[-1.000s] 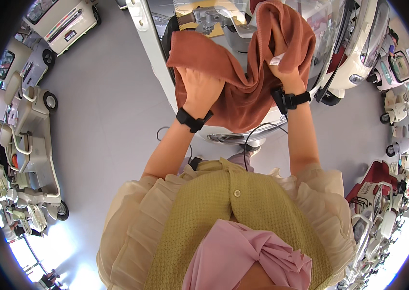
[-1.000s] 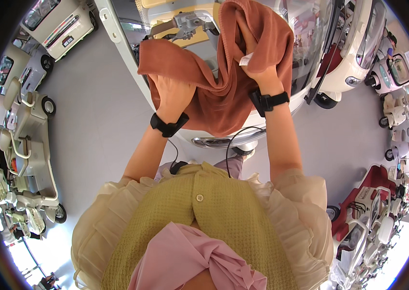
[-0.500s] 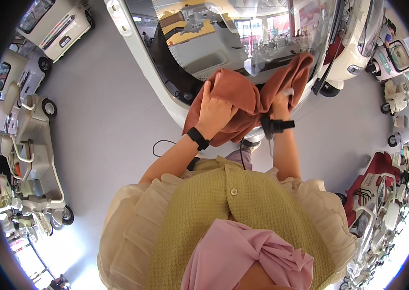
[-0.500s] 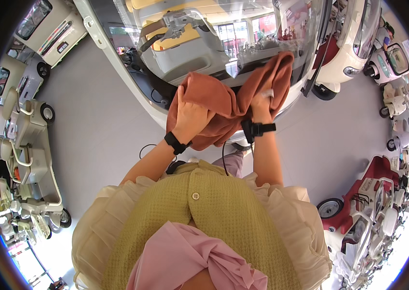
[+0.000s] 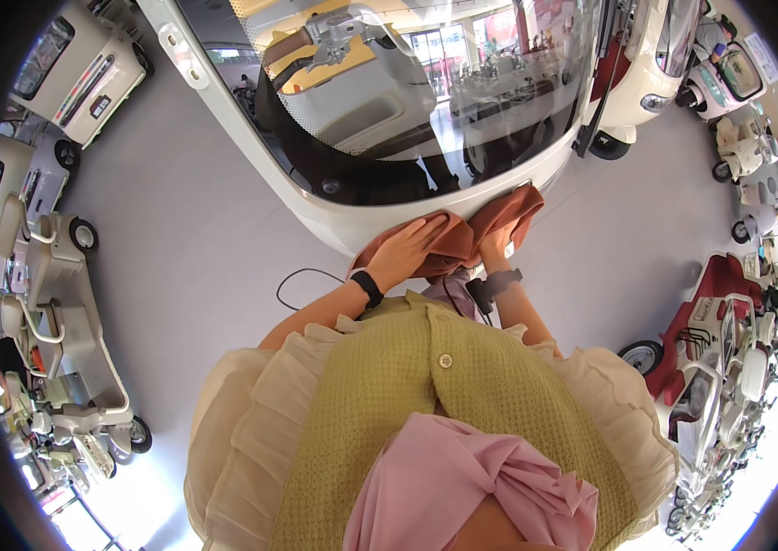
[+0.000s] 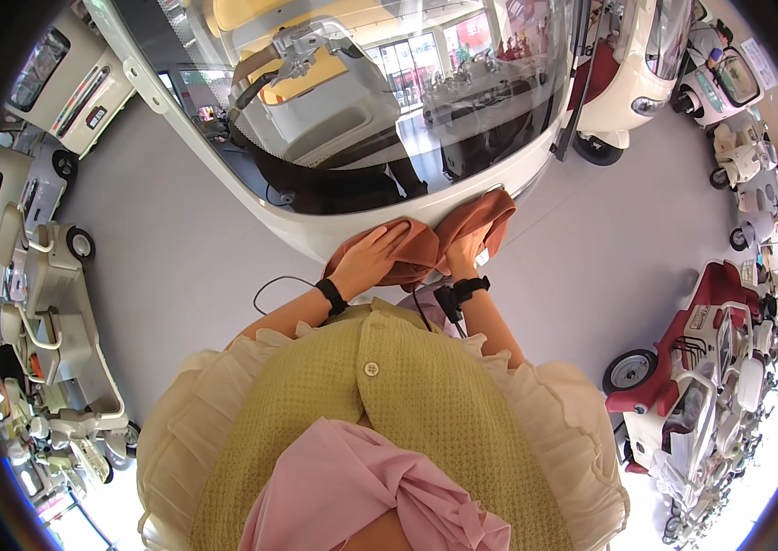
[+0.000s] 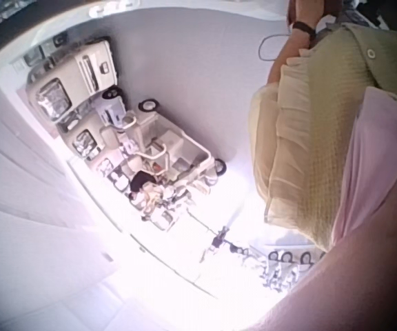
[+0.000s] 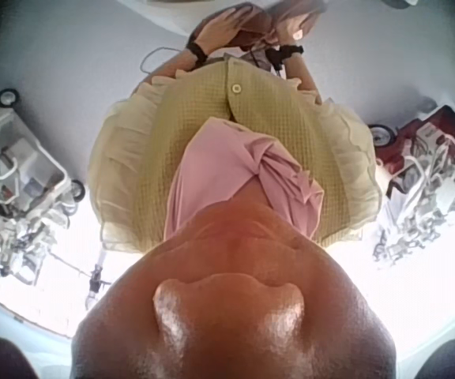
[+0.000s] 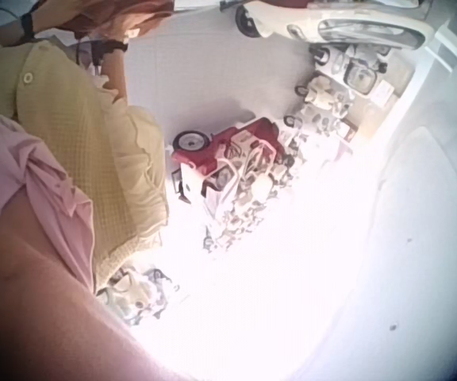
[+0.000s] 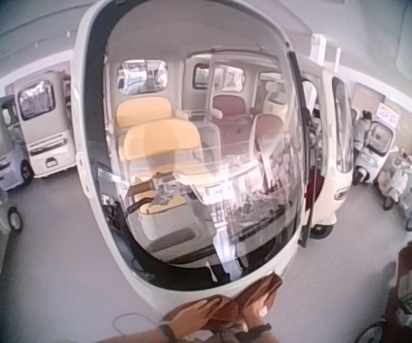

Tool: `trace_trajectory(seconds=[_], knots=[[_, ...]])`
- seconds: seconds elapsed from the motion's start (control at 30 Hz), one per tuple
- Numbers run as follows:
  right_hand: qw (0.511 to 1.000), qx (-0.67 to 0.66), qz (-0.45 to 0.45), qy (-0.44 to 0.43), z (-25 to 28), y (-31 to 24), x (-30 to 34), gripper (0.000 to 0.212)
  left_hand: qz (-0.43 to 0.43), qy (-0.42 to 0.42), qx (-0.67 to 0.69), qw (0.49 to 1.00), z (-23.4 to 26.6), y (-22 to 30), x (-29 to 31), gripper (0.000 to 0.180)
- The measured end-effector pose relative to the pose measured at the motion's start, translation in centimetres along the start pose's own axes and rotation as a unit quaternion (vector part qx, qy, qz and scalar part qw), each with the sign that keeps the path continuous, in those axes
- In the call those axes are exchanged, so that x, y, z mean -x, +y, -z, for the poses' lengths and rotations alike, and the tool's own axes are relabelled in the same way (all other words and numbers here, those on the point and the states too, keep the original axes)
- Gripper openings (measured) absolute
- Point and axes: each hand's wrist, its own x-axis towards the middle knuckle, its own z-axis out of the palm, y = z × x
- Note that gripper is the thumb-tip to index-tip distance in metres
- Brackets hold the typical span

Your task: Cleaning the windshield of a small electric vehicle with a cloth.

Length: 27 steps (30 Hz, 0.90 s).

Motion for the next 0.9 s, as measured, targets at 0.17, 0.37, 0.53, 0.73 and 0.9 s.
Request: trace_trajectory(seconds=[0.17,0.37,0.53,0.73,0.9], knots=[[0.996,-0.033,-0.001,-0.08,-0.2,-2.6,1.5,0.08,0.031,0.17,0.051,0.984,-3.0,-1.1,2.2,0.029],[0.949,0.028,0.242,-0.201,3.5,-14.2,2.6,0.063,0.364,0.14,0.189,0.901,-4.3,-4.2,7.7,0.023],[0.902,0.05,0.416,-0.105,3.9,-23.3,-5.4,0.067,0.387,0.266,0.049,0.882,0.3,-9.7,6.3,0.054],[0.863,-0.011,0.504,0.039,4.3,-35.9,-12.4,0.064,0.466,0.45,0.232,0.726,4.4,-15.3,4.0,0.069],[0.836,0.026,0.546,-0.036,2.2,-39.1,-9.1,0.057,0.496,0.492,0.269,0.662,3.2,-14.7,4.0,0.068]])
